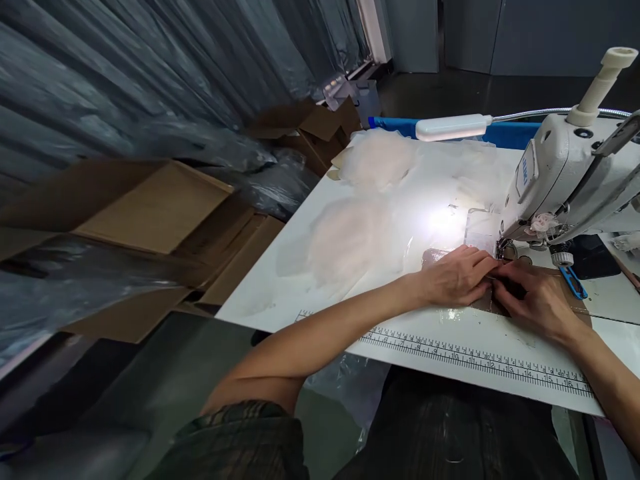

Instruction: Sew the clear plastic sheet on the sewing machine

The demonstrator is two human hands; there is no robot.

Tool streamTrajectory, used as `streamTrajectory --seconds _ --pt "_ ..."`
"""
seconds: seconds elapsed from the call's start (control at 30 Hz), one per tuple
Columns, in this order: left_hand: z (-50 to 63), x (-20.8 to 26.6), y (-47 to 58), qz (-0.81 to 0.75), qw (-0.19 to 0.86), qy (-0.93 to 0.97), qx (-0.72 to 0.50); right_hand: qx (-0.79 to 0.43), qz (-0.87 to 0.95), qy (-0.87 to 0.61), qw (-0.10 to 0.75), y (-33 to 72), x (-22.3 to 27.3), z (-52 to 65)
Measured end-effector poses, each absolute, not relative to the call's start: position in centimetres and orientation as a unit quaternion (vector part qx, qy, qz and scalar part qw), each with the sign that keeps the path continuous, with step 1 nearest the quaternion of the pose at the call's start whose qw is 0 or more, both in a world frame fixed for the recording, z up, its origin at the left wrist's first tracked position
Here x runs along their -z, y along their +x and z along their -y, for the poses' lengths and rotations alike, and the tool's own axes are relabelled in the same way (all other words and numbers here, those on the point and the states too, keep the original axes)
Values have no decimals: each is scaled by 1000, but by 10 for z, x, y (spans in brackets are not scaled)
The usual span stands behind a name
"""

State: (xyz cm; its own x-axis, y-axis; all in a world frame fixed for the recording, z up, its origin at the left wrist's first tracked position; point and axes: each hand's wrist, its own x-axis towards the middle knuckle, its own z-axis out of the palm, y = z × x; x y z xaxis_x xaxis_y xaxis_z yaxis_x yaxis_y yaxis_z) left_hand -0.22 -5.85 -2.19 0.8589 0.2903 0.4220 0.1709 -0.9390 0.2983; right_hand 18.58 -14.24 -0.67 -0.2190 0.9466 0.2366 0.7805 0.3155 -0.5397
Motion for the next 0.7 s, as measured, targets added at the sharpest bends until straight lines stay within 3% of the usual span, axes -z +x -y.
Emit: streamTrajectory --seconds 0.13,0.27,0.53,0.7 --pt "48 27 -8 -117 188 949 -226 -232 697 -638 231 198 -7 137" --pt "44 28 -10 -109 180 946 -246 -218 690 -659 208 208 -14 130" --pt "43 22 -8 -44 -121 943 -307 -131 807 -556 151 214 6 123" --pt "42 22 -7 8 -151 950 -275 -24 833 -544 98 210 17 126"
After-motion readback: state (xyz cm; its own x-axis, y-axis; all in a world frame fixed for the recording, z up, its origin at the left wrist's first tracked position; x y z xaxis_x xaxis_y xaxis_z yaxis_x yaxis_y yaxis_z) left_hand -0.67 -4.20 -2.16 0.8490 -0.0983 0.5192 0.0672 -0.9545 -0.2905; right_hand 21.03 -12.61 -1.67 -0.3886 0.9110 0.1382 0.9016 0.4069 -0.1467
